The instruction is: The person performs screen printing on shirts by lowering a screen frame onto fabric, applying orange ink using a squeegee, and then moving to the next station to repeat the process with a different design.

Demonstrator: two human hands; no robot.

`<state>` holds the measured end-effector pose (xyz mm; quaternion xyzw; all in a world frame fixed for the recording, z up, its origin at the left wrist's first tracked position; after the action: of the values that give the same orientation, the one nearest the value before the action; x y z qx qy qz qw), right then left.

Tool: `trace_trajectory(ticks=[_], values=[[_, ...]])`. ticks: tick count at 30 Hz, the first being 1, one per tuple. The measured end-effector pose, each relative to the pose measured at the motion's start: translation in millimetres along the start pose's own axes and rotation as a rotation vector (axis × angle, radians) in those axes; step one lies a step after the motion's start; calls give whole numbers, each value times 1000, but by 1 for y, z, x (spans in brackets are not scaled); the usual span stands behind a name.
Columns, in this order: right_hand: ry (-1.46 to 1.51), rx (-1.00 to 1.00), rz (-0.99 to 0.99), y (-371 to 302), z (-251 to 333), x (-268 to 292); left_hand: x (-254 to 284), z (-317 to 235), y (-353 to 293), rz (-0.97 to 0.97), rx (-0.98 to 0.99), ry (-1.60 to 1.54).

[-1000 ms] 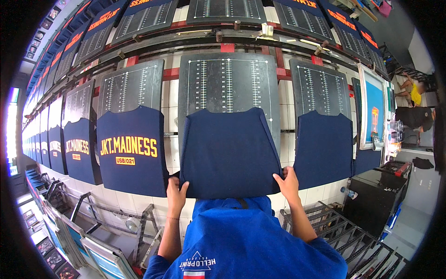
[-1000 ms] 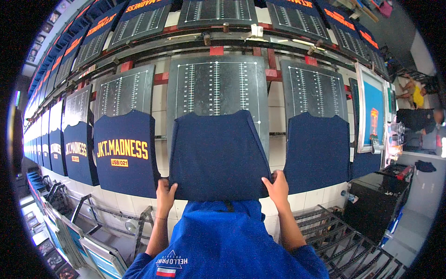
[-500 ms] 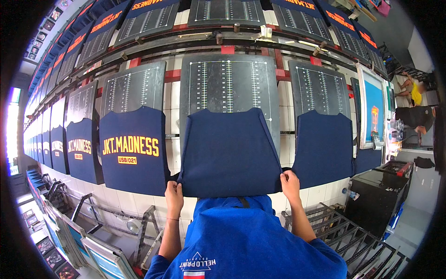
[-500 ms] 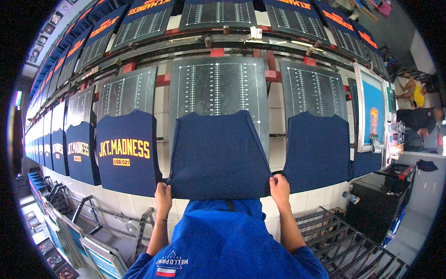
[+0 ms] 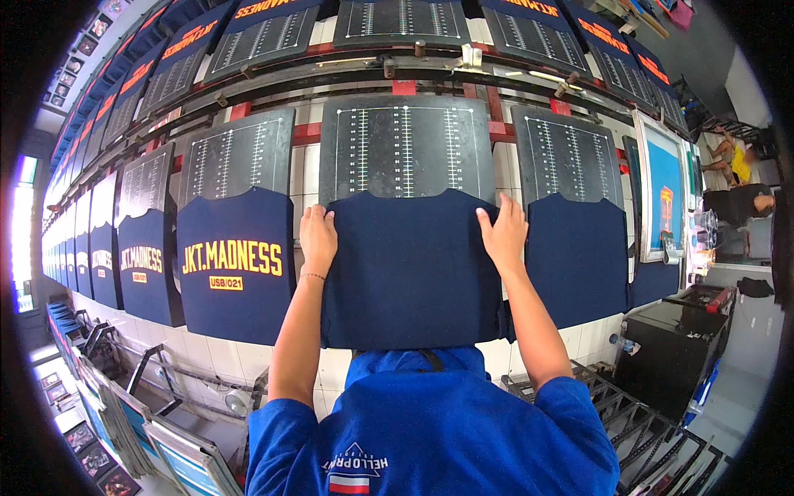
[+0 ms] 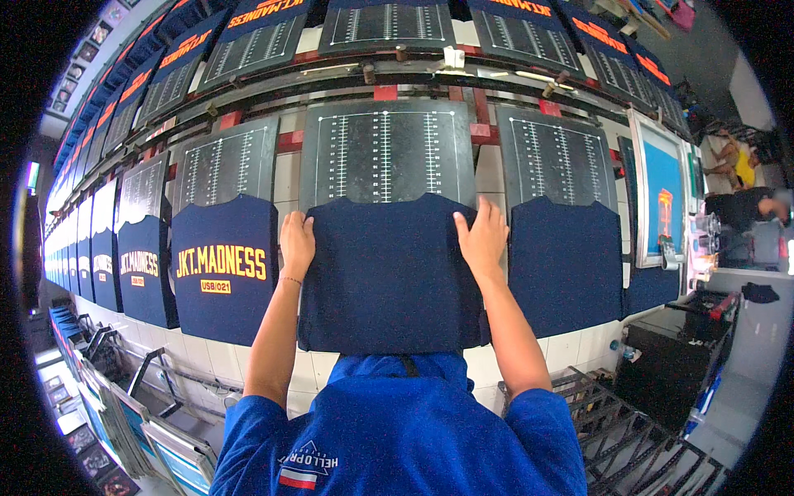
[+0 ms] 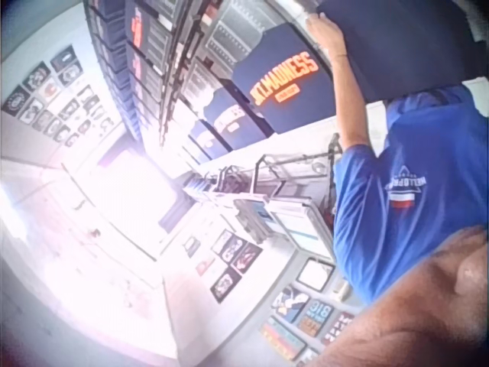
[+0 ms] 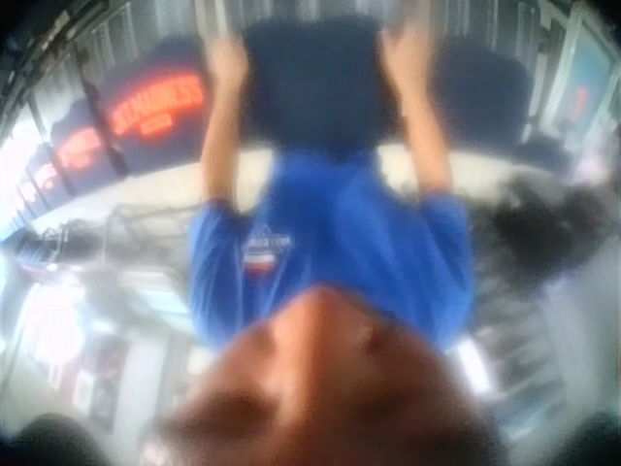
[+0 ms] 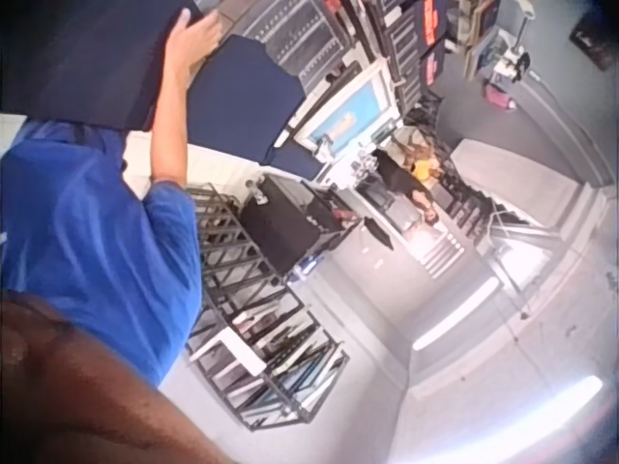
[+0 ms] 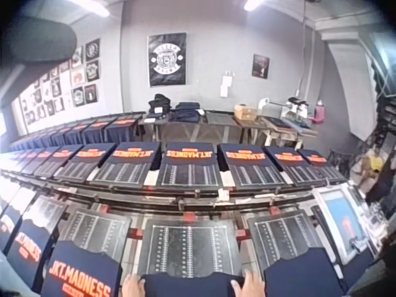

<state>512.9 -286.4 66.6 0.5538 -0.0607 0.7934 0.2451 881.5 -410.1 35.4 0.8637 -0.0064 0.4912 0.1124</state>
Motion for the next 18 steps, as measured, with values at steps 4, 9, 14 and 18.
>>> trace_trajectory(ticks=[4,9,14,18], values=[[36,-109,36,-1,-16,-21,0,-2,1,-3,21,-27],[56,-122,80,6,-20,-27,5,-1,2,-18,5,11],[90,174,-50,-14,50,-3,24,-74,-40,266,-493,70],[0,395,284,-56,69,-23,45,-15,-40,359,-223,390]])
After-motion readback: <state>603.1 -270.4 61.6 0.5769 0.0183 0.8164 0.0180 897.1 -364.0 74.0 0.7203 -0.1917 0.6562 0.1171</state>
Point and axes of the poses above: each hand's wrist, its own y-axis towards the middle knuckle, its own x-axis out of the back of the hand, z = x × y, the point moved 3 cm from there along y, towards the middle knuckle, and after that the axes turned 2 degrees about y, right-handed, at the moved point
